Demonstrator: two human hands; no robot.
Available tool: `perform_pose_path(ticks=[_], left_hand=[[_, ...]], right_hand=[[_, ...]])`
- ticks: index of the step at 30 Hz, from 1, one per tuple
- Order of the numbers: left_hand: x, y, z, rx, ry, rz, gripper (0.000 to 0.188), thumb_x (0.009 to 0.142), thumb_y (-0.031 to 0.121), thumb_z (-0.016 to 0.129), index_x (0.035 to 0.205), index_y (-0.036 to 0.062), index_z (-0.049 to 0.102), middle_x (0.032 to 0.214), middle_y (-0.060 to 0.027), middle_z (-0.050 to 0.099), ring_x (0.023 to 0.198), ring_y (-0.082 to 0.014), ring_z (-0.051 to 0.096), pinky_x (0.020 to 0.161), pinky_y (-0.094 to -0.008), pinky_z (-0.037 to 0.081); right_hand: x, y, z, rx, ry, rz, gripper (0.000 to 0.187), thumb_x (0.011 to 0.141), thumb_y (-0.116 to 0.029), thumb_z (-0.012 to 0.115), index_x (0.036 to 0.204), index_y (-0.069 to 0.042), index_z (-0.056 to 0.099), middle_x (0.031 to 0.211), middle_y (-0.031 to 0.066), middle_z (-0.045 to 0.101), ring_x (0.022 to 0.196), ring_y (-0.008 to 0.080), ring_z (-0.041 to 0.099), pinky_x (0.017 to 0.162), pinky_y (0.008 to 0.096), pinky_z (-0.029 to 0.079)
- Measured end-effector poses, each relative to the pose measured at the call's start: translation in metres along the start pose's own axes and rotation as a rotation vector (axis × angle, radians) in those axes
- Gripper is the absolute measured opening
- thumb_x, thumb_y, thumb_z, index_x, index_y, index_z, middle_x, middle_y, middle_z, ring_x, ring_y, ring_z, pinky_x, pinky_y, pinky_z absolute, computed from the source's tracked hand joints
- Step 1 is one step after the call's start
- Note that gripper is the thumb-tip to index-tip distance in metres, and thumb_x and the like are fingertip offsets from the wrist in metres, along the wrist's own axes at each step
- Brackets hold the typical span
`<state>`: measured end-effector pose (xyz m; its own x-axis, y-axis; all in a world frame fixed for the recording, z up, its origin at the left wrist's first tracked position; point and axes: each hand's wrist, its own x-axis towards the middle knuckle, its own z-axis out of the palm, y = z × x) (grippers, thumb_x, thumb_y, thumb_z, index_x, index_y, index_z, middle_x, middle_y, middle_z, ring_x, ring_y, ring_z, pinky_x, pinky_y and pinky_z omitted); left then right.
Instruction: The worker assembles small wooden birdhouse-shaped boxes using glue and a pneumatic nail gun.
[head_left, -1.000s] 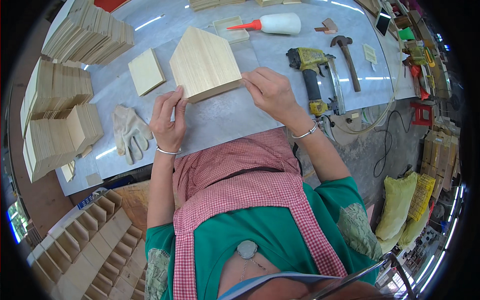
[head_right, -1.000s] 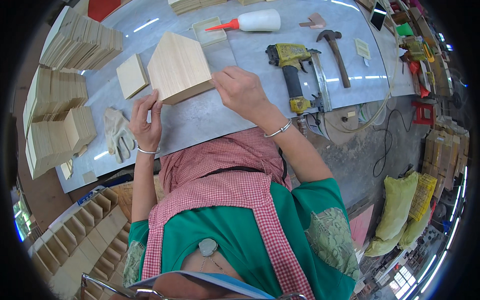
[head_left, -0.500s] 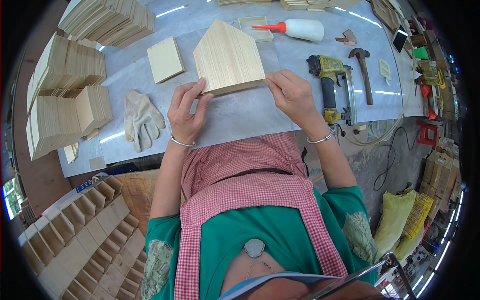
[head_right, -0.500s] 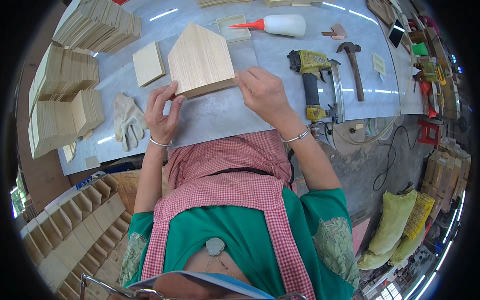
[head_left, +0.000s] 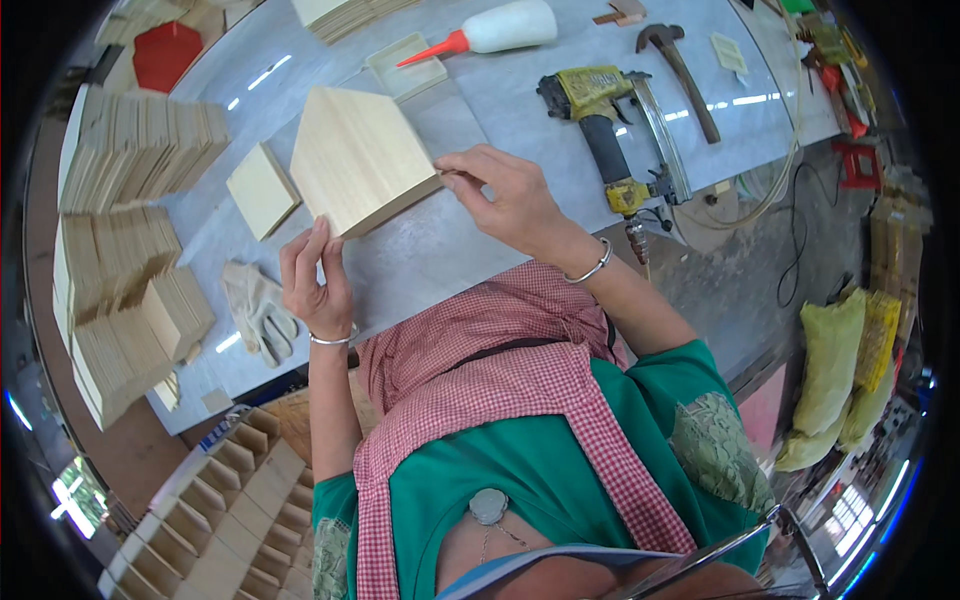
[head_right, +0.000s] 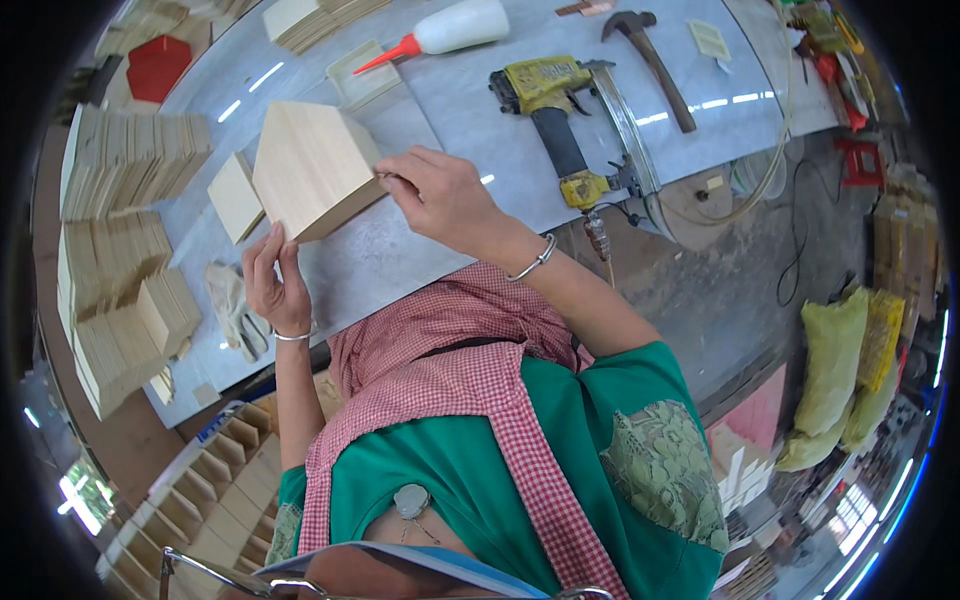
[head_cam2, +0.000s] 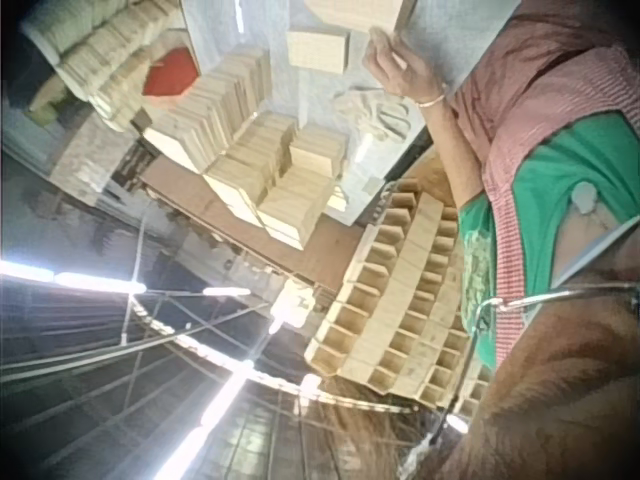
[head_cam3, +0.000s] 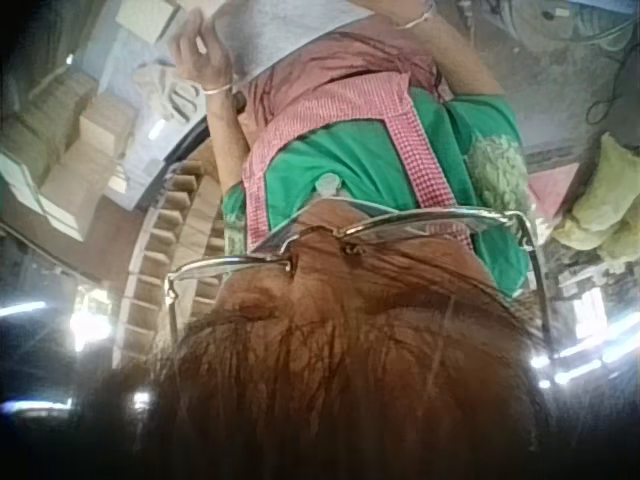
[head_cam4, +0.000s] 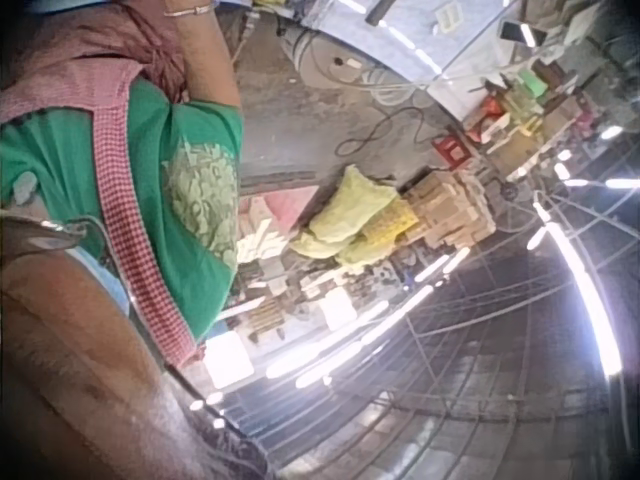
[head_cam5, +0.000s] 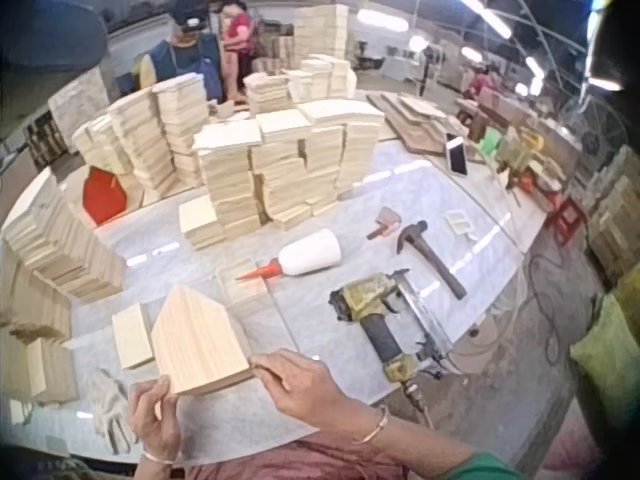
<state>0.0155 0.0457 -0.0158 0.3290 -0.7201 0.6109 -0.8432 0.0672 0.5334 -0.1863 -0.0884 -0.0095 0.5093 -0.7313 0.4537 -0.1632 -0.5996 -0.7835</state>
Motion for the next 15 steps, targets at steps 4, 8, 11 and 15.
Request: perform_pose_path(ticks=[4,8,11,15], left_hand=[[-0.003,-0.001,-0.002,0.006,-0.048,-0.027,0.021,0.082,-0.005,0.066,0.103,-0.0013,0.066,0.094,-0.0144,0.065,0.084,-0.0232,0.063,0.075,-0.0304,0.050],[-0.006,-0.002,-0.002,0.004,-0.077,-0.063,0.022,0.085,-0.004,0.063,0.107,-0.0022,0.064,0.099,-0.0160,0.063,0.087,-0.0231,0.061,0.077,-0.0305,0.050],[-0.009,-0.006,-0.005,0.021,-0.092,-0.087,0.023,0.086,-0.003,0.062,0.109,-0.0033,0.063,0.101,-0.0159,0.062,0.088,-0.0219,0.060,0.076,-0.0302,0.050],[-0.008,-0.003,-0.006,0.014,-0.091,-0.063,0.023,0.087,-0.003,0.062,0.110,-0.0040,0.062,0.101,-0.0155,0.060,0.088,-0.0207,0.059,0.075,-0.0294,0.050]], right_hand=[[-0.008,0.006,0.004,0.083,0.059,0.038,0.020,0.081,0.002,0.063,0.101,-0.001,0.064,0.084,0.0104,0.064,0.071,0.0222,0.064,0.061,0.0287,0.051],[-0.014,0.008,0.008,0.131,0.127,0.015,0.024,0.079,0.003,0.063,0.103,-0.001,0.064,0.087,0.0107,0.064,0.074,0.0233,0.065,0.063,0.0294,0.052],[-0.015,0.009,0.009,0.146,0.163,-0.004,0.026,0.077,0.002,0.065,0.102,-0.001,0.064,0.089,0.0111,0.064,0.076,0.0241,0.065,0.064,0.0308,0.052],[-0.014,0.009,0.011,0.092,0.194,-0.058,0.025,0.075,-0.003,0.068,0.100,-0.003,0.064,0.087,0.0095,0.062,0.077,0.0245,0.063,0.065,0.0322,0.052]])
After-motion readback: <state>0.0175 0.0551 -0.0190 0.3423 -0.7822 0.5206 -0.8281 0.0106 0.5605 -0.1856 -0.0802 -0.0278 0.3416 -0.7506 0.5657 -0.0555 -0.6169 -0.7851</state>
